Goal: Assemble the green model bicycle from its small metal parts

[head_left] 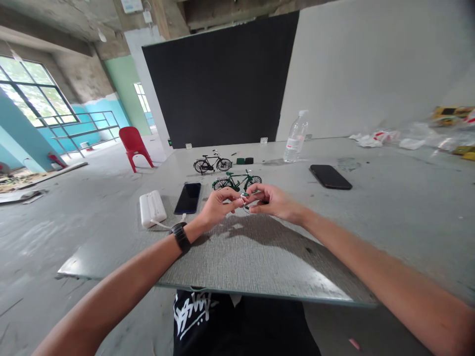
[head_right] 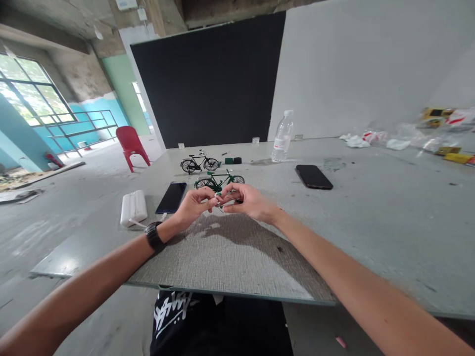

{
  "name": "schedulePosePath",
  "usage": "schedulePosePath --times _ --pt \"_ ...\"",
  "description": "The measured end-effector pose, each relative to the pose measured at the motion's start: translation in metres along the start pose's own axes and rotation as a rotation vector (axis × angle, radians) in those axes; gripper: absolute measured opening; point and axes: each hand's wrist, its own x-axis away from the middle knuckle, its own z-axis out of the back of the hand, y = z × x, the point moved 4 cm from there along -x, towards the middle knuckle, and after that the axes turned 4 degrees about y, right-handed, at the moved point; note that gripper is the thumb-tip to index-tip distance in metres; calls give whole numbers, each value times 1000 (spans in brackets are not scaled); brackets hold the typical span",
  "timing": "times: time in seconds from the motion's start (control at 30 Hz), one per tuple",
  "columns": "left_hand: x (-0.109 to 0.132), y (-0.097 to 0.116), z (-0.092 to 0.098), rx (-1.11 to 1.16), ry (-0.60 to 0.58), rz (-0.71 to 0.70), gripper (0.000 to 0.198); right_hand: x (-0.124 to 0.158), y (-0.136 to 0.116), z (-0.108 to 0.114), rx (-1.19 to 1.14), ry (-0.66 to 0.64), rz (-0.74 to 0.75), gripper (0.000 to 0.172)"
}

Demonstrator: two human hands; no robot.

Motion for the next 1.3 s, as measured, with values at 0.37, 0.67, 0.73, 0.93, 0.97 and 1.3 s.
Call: schedulePosePath --times 0.37,0.67,0.73,0.93,0.97,1.3 --pt "-2 -2 16 -82 301 65 30 4 -21 12 486 321 176 36" --pt "-2 -2 17 -138 328 56 31 0 -2 -48 815 -170 156 26" --pt "-2 -3 16 -148 312 57 31 -1 4 -49 800 -169 119 23" --pt "-3 -6 16 -90 286 70 32 1 -2 -46 788 -171 112 8" --pt "-3 -6 16 -79 287 78 33 2 -4 -46 797 -175 115 4" --pt "-3 -9 14 -52 277 88 36 4 -3 -35 882 -109 84 10"
